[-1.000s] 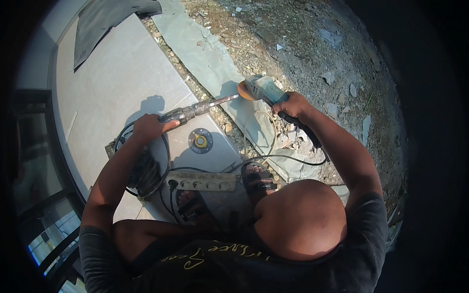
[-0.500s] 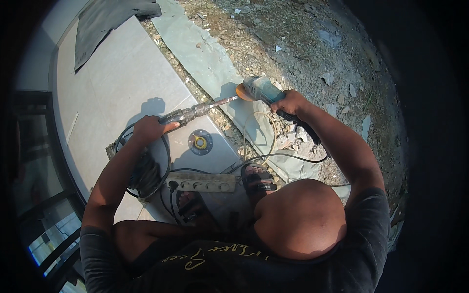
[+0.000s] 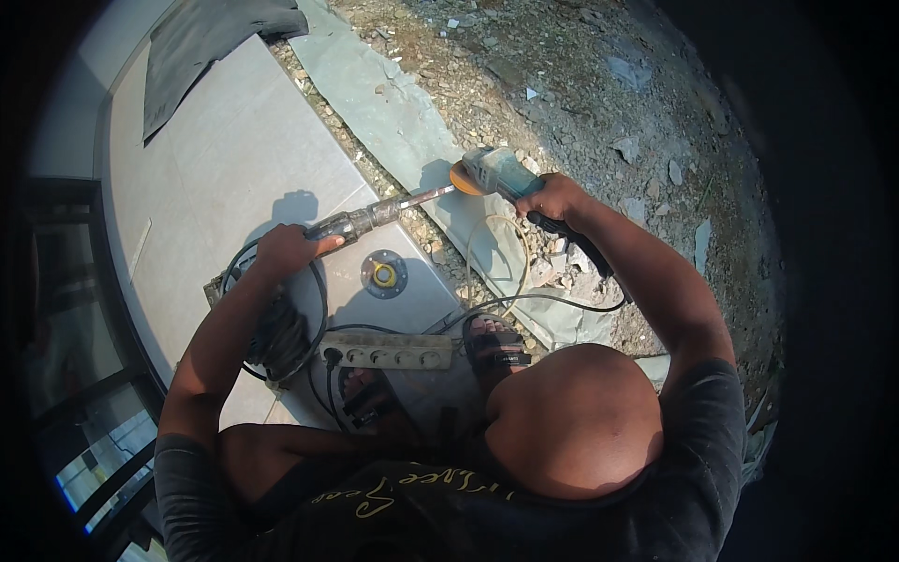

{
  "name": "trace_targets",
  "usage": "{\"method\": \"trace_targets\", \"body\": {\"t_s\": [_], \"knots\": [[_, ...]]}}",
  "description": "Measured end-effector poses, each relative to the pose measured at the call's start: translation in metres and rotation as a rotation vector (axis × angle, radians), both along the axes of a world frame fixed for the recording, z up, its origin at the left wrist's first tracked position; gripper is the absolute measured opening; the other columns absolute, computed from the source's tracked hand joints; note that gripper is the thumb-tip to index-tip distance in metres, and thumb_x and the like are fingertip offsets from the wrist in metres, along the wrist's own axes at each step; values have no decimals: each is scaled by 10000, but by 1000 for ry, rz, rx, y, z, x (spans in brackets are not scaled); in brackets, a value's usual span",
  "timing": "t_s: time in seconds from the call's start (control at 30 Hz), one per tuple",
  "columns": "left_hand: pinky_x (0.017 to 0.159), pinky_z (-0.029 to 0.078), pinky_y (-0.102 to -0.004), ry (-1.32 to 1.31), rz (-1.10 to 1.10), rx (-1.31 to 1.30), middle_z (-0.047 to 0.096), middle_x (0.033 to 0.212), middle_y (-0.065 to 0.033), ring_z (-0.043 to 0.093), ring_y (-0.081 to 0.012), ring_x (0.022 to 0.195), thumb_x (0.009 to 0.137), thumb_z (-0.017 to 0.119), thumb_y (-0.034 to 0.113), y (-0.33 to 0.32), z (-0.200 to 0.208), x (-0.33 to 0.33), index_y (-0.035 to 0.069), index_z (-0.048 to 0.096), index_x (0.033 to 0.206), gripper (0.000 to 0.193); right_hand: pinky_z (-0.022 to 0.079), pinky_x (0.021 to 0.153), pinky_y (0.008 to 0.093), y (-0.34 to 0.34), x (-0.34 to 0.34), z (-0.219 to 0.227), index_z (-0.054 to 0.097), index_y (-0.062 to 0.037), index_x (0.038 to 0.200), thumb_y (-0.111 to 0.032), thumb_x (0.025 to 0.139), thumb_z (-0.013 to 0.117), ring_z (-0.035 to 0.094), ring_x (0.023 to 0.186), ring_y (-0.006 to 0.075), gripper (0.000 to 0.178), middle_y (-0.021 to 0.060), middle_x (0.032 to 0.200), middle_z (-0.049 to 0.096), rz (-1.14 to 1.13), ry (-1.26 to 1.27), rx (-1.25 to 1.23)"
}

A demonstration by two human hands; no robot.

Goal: The person uses an angle grinder to smooth or cut the edge of a concrete or stone surface while holding a demolition hammer nearby.

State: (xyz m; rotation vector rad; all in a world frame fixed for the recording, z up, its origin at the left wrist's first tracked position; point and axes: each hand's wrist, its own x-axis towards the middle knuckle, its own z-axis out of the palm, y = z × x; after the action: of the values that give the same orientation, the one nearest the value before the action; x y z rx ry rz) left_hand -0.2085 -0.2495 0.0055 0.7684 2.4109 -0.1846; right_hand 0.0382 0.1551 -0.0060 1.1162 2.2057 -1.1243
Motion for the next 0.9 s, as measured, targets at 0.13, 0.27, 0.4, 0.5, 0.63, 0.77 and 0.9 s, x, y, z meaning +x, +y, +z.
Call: {"method": "trace_targets", "body": {"t_s": [0.13, 0.27, 0.4, 0.5, 0.63, 0.77, 0.9], "knots": [[794, 579, -452, 4, 5, 15, 744, 874, -235, 744, -367, 899, 724, 554, 950, 1, -1, 0, -47, 764, 892, 1032, 556, 653, 378, 1, 1, 1, 754, 46, 993, -384, 595, 866, 700, 717, 252, 597, 162, 883, 746, -1, -3, 23], [790, 579, -453, 6, 2, 15, 743, 863, -237, 744, -367, 892, 720, 563, 947, 1, -1, 0, -48, 764, 881, 1028, 554, 652, 380, 2, 1, 0, 756, 47, 987, -390, 596, 864, 699, 715, 254, 596, 164, 879, 745, -15, -33, -7], [782, 578, -452, -1, 11, 20, 742, 853, -236, 744, -366, 885, 718, 570, 945, 0, -1, 0, -49, 764, 870, 1024, 553, 649, 379, -3, -3, 2, 760, 49, 974, -380, 598, 863, 701, 714, 252, 580, 166, 870, 745, 19, -5, 3], [781, 577, -452, 7, 9, 23, 741, 848, -234, 745, -366, 882, 714, 573, 944, 0, -2, -1, -48, 765, 868, 1022, 554, 645, 379, -2, -3, 3, 762, 51, 970, -371, 595, 863, 702, 711, 253, 573, 166, 869, 745, 18, 6, -2], [785, 576, -450, 18, 12, 26, 741, 848, -233, 744, -367, 881, 707, 574, 948, 0, -3, 0, -48, 765, 873, 1029, 557, 641, 384, -3, -3, 8, 763, 55, 964, -360, 590, 862, 702, 703, 255, 568, 169, 869, 744, -8, -10, -5], [790, 575, -446, -2, 16, 10, 742, 857, -232, 744, -364, 890, 703, 572, 952, 1, -1, -1, -49, 765, 886, 1035, 560, 632, 386, -4, -3, 9, 761, 62, 952, -356, 588, 863, 702, 698, 253, 563, 174, 860, 741, -20, -23, 0], [795, 575, -447, -13, 20, 11, 742, 866, -237, 744, -363, 897, 712, 562, 952, 0, -2, -1, -53, 763, 895, 1041, 559, 621, 385, -1, -2, 6, 756, 71, 935, -363, 585, 863, 701, 692, 253, 568, 177, 844, 737, 1, -1, 1]]}}
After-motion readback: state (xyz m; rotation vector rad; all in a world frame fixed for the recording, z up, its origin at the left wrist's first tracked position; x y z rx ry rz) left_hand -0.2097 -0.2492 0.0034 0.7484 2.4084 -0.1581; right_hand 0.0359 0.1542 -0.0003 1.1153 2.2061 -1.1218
